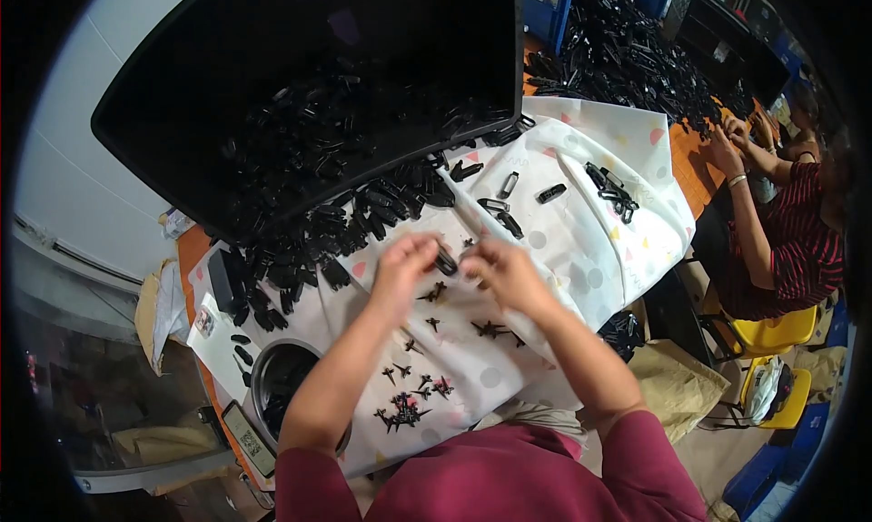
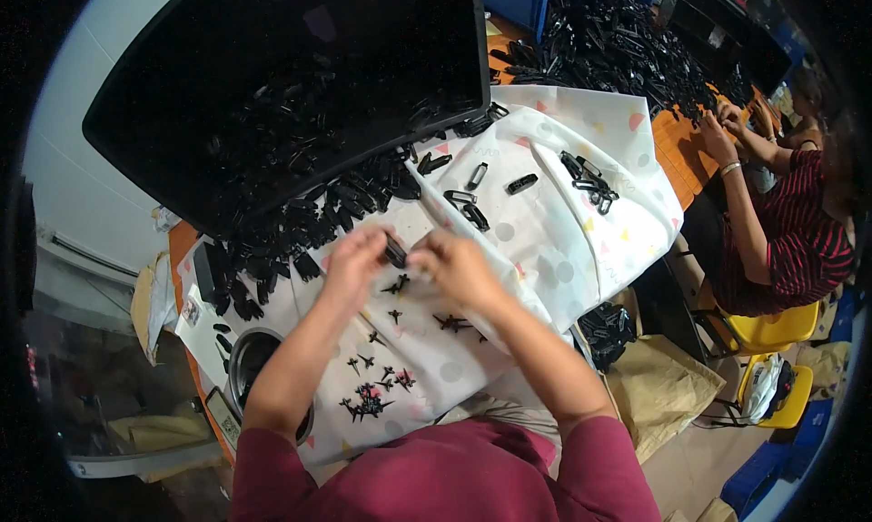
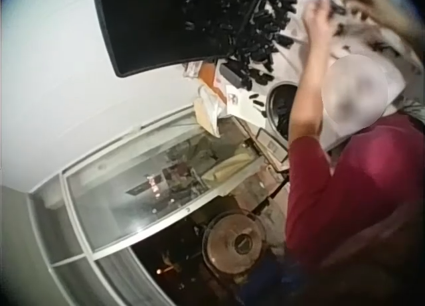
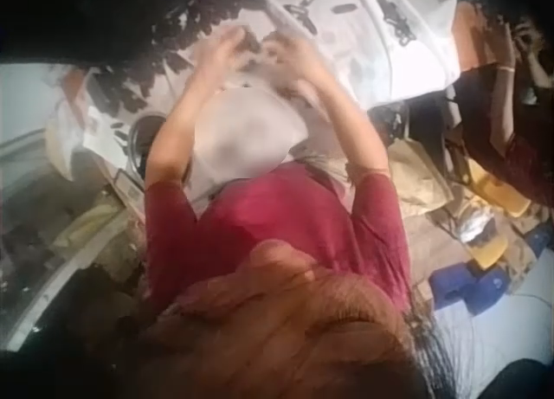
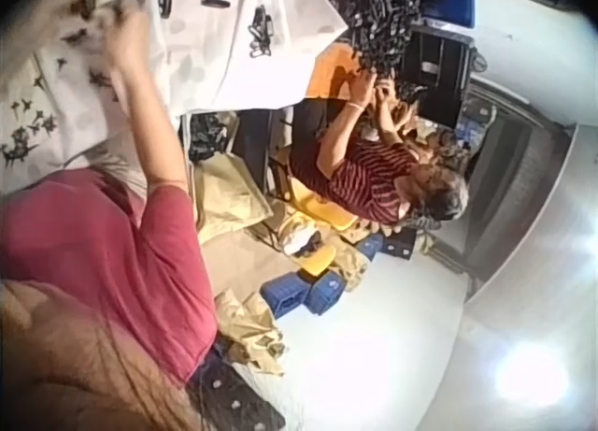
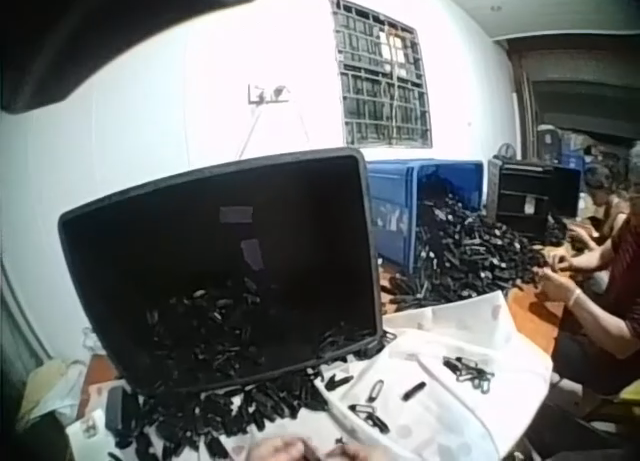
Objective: The person is manually assembling small black plastic components by hand at a workstation.
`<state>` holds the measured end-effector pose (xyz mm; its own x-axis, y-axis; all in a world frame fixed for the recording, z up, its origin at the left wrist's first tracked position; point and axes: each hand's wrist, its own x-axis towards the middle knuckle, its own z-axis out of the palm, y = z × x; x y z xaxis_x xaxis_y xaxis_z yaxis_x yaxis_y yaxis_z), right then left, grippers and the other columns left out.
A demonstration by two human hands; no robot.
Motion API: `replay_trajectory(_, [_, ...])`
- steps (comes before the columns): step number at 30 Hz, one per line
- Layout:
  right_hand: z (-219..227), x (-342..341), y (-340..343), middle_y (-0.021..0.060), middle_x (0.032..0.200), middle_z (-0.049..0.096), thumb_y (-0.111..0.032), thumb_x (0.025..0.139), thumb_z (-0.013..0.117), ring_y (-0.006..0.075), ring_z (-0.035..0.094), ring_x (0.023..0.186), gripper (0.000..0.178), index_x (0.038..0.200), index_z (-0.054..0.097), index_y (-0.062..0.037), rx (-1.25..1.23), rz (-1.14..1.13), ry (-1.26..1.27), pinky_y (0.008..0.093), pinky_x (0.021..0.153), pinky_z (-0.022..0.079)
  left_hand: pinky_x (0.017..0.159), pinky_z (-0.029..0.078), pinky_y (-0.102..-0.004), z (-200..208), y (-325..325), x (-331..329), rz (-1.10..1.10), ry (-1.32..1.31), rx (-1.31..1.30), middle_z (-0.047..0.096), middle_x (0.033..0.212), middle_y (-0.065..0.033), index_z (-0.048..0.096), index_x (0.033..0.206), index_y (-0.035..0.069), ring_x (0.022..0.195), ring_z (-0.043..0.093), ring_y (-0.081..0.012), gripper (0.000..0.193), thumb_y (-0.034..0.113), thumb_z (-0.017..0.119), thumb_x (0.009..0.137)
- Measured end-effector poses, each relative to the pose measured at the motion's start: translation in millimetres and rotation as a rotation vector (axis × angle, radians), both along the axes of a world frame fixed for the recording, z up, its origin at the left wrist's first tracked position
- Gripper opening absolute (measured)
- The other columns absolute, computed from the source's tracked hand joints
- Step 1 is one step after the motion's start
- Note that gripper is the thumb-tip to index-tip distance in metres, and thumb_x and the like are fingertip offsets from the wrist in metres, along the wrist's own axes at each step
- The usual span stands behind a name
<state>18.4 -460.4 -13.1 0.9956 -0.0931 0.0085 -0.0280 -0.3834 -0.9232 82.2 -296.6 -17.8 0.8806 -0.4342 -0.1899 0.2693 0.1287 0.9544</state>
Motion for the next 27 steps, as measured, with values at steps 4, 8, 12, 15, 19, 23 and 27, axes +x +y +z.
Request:
replay_trajectory(4, [-14.5,41.4,-57.4,0.0167,0.082,0.062,-0.02,0.076,0.059,0.0311,0.059,0.073,0.02,0.086,0.063,-0.0031,-0.544,-0.183,0.134,0.0376,0.065,0.046,0.066,0.047,-0.0367,-23.7,13.8,80.3,0.209,-0.753,0.922,0.058,0.09,-0.0143,0.058,0.09,0.005,0.081,0.059,-0.0269,0.02,0.021,0.052,0.08])
replay_trajectory(8, [-38.3,47.0,-60.9,0.0149,0.082,0.061,-0.025,0.072,0.062,0.0307,0.059,0.076,0.023,0.08,0.063,-0.0036,-0.735,-0.189,0.156,0.0392,0.065,0.046,0.07,0.048,-0.0401,-17.4,-12.5,89.9,0.096,-0.557,1.487,0.058,0.099,-0.0151,0.061,0.09,0.006,0.087,0.058,-0.0311,0.027,0.029,0.054,0.078])
replay_trajectory(12, [-44.3,48.2,-62.9,0.015,0.081,0.06,-0.027,0.071,0.061,0.0312,0.058,0.076,0.024,0.076,0.061,-0.0035,-0.818,-0.192,0.174,0.0395,0.066,0.046,0.072,0.046,-0.0374,-16.2,-15.4,91.7,0.081,-0.344,1.414,0.062,0.083,-0.0146,0.063,0.081,0.004,0.079,0.06,-0.0289,0.028,0.031,0.059,0.074])
replay_trajectory(15, [-38.9,45.8,-63.6,0.0148,0.079,0.06,-0.02,0.071,0.061,0.0294,0.058,0.073,0.02,0.076,0.059,-0.0013,-0.764,-0.284,0.13,0.0377,0.065,0.047,0.069,0.047,-0.0368,-12.9,-7.9,91.5,0.047,-0.185,1.185,0.063,0.084,-0.0145,0.063,0.087,0.006,0.083,0.06,-0.0303,0.025,0.027,0.058,0.075])
replay_trajectory(19, [4.9,22.8,-48.3,0.0109,0.077,0.059,-0.012,0.072,0.063,0.0224,0.058,0.068,0.023,0.092,0.055,-0.0018,-0.388,-0.316,-0.131,0.0327,0.058,0.047,0.058,0.045,-0.0288,0.8,10.4,55.6,0.092,-0.447,1.059,0.063,0.081,-0.0121,0.061,0.089,0.005,0.066,0.059,-0.0217,0.022,0.021,0.056,0.076])
replay_trajectory(23, [49.7,1.6,-13.9,0.0058,0.08,0.056,-0.006,0.075,0.064,0.0143,0.056,0.07,0.048,0.117,0.041,-0.0072,0.758,-0.001,-0.052,0.0242,0.05,0.048,0.046,0.032,-0.0177,45.7,19.2,10.9,-0.076,0.002,0.156,0.059,0.078,-0.0074,0.056,0.098,0.004,0.05,0.041,-0.0055,0.021,0.012,0.052,0.079])
replay_trajectory(27, [61.9,-14.6,5.2,0.0095,0.083,0.056,-0.008,0.079,0.06,0.0182,0.059,0.068,0.028,0.105,0.05,-0.0031,1.081,0.029,0.041,0.0264,0.05,0.052,0.051,0.036,-0.0163,71.5,21.5,-16.7,-0.252,0.014,-0.154,0.058,0.082,-0.0018,0.054,0.112,0.005,0.058,0.044,-0.0038,0.032,0.008,0.058,0.08])
